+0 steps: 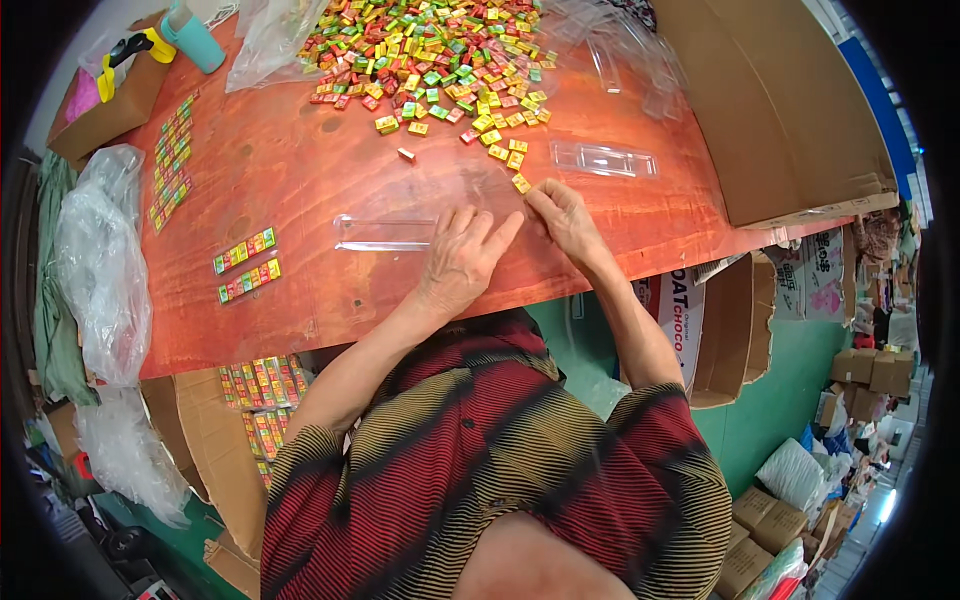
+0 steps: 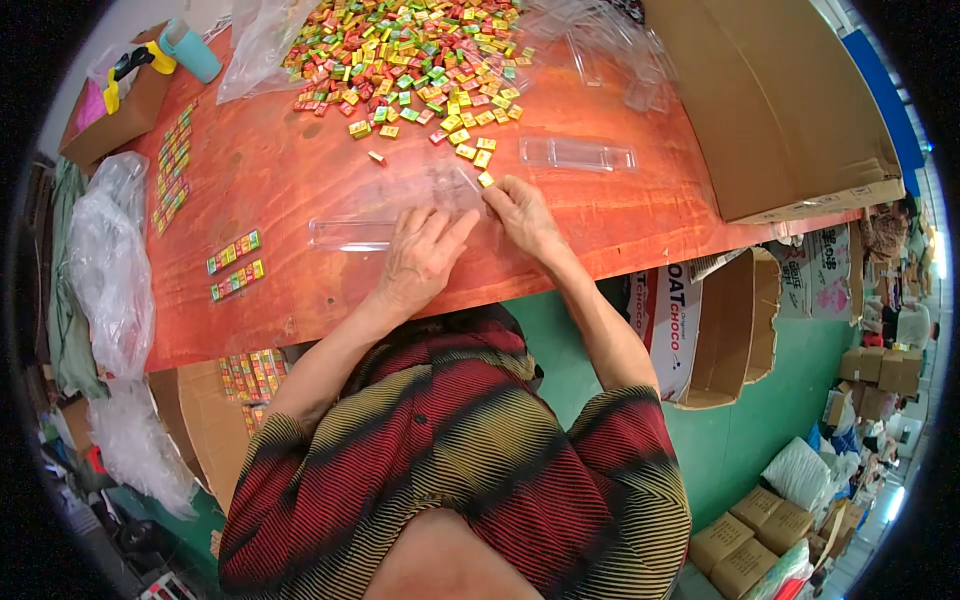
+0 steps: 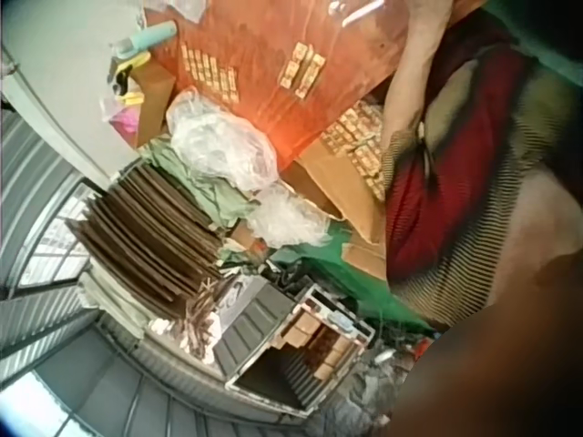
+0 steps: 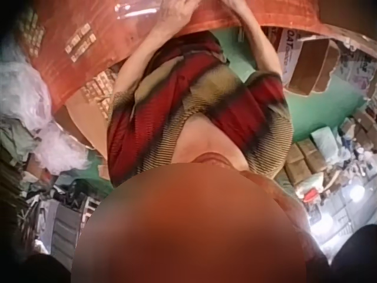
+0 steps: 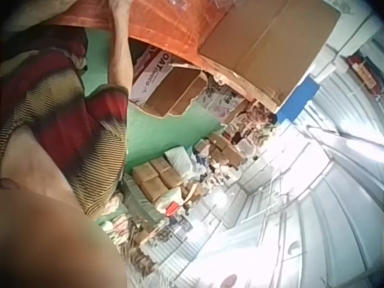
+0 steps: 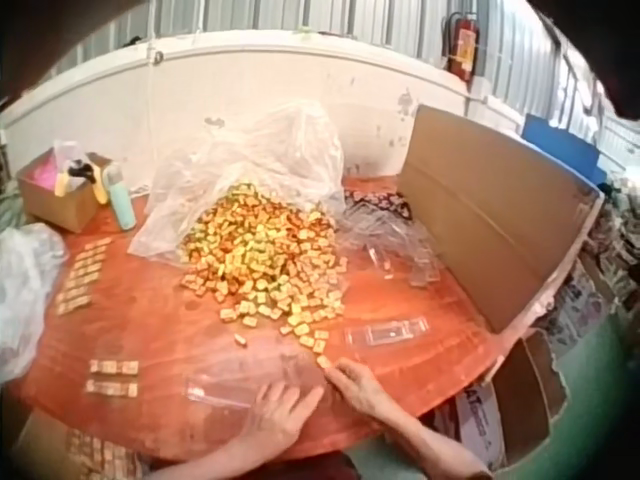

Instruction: Arranging small colorful toy blocks into rows on a workbench.

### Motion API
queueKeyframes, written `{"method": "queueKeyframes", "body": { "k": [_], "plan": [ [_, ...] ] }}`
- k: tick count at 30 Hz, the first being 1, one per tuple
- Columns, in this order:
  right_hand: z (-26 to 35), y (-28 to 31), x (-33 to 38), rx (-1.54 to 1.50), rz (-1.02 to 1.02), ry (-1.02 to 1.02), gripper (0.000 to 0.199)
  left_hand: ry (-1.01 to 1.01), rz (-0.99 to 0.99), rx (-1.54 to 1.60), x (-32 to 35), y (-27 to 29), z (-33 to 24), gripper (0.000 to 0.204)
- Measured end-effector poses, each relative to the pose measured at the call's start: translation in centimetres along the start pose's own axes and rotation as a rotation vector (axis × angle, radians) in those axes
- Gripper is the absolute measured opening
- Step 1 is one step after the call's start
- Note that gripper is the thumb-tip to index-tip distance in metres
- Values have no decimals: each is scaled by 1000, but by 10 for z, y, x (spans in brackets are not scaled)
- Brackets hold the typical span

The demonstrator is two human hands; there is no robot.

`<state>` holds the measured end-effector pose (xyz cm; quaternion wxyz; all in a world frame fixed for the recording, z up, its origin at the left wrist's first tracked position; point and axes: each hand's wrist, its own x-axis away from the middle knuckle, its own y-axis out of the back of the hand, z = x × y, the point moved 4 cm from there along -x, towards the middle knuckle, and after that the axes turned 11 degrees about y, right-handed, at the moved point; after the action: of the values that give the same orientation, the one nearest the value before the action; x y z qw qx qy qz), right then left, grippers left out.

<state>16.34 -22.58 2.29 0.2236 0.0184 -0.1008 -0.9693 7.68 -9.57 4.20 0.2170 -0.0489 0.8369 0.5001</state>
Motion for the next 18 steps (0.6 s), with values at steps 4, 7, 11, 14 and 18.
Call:
{"method": "queueKeyframes", "body": {
  "k": [4, 7, 11, 14, 18],
  "plan": [
    [11, 7, 8, 214, -101, 237, 13, 74, -104, 96, 5, 10, 2, 38],
    [29, 5, 22, 602, -155, 555, 8, 108, -114, 87, 12, 15, 4, 41],
    [7, -4, 35, 976, 113, 728, 13, 149, -127, -63, 22, 26, 21, 40],
    [6, -5, 42, 817, 179, 827, 15, 183, -97, -110, 33, 28, 31, 39],
    [22, 43, 8, 1025, -121, 692, 19, 149, -5, -107, 33, 18, 17, 40]
  ]
}}
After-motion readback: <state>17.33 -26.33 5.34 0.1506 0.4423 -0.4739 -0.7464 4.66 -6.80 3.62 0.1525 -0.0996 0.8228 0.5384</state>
